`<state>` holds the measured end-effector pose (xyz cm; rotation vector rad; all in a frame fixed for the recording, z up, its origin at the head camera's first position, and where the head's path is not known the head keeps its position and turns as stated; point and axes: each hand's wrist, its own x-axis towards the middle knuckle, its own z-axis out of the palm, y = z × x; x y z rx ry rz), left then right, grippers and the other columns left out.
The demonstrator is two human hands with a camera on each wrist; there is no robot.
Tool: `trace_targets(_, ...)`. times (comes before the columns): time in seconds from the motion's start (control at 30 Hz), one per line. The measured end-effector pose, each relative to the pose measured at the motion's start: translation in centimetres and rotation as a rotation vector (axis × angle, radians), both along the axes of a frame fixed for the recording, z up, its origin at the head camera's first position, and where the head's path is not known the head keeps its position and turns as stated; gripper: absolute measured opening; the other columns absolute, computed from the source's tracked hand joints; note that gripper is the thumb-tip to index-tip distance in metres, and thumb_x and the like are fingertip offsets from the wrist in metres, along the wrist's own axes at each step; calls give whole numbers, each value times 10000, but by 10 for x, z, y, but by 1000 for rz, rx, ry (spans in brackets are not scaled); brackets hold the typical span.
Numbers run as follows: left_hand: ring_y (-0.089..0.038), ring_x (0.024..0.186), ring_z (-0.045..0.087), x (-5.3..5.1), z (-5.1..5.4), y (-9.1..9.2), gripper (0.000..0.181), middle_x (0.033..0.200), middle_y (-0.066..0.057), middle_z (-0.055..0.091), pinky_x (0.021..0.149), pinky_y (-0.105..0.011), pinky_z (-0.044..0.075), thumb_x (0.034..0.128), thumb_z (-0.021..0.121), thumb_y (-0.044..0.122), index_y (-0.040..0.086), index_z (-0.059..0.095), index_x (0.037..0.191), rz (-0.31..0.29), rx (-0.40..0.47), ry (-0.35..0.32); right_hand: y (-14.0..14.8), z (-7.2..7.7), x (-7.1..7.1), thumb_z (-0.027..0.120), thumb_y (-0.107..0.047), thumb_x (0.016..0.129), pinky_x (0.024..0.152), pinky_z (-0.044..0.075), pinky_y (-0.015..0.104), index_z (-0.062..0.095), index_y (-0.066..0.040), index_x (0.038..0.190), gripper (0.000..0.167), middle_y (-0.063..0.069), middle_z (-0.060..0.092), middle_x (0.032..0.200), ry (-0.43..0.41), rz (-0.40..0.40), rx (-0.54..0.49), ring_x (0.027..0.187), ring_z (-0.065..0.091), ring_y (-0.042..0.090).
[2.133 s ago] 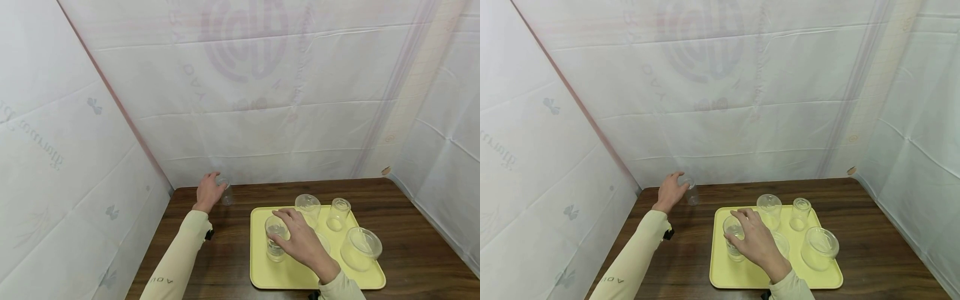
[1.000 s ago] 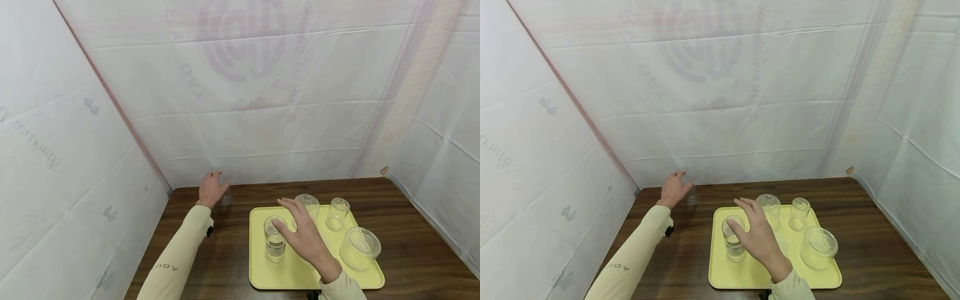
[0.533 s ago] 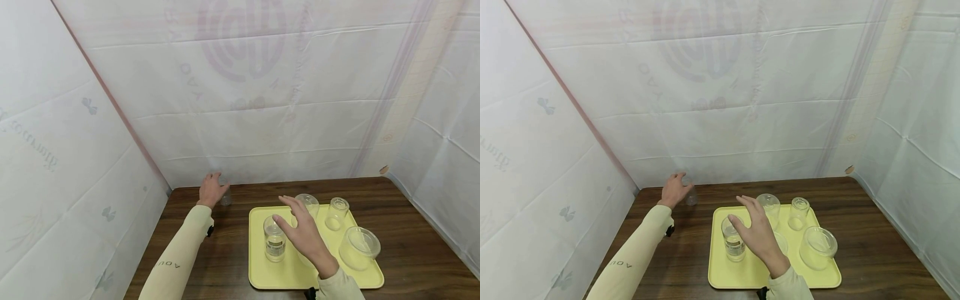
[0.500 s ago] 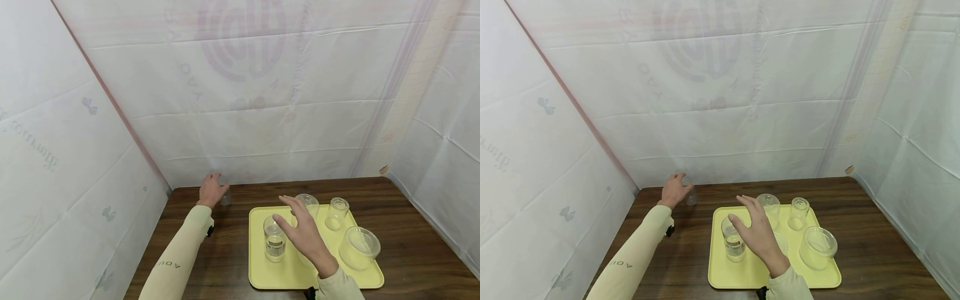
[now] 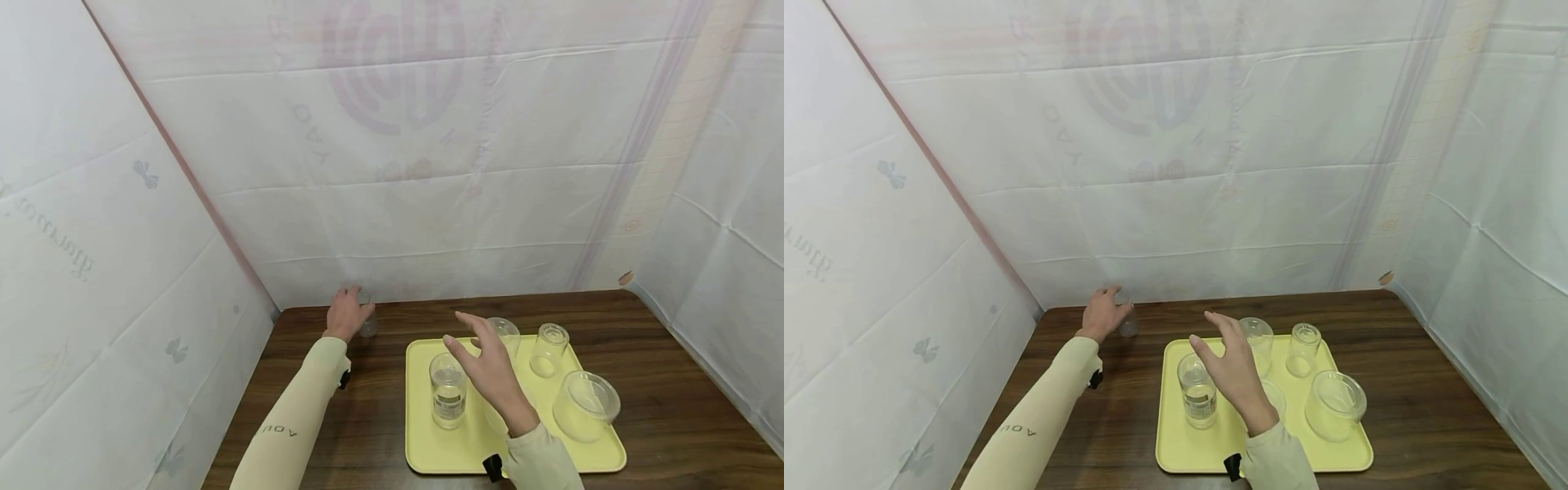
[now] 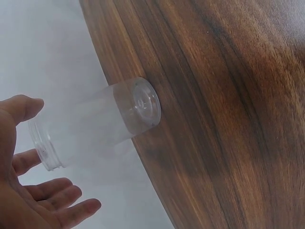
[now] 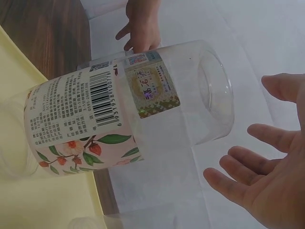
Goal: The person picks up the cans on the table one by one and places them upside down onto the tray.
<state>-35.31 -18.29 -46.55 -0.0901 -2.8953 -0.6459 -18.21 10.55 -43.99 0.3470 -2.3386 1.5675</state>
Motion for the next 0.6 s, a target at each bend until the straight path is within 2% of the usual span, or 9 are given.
trace_targets(0.27, -471, 1286, 551, -4, -4, -1, 590, 1435, -306, 531, 951, -582, 543, 1023, 678, 319, 13, 559, 1512, 4, -7, 8, 0, -2, -8, 696, -382, 1049, 1119, 420, 622, 521, -75, 1545, 609, 165, 486, 1548, -90, -15, -39, 1419, 475, 395)
trace_targets(0.6, -461, 1240, 598, -2, -2, -1, 548, 1408, -316, 553, 977, -552, 545, 1017, 701, 251, -37, 581, 1468, -20, 11, 19, 0, -4, -14, 690, -394, 1051, 1127, 424, 599, 508, -77, 1550, 619, 179, 491, 1530, -126, -11, -67, 1386, 486, 375)
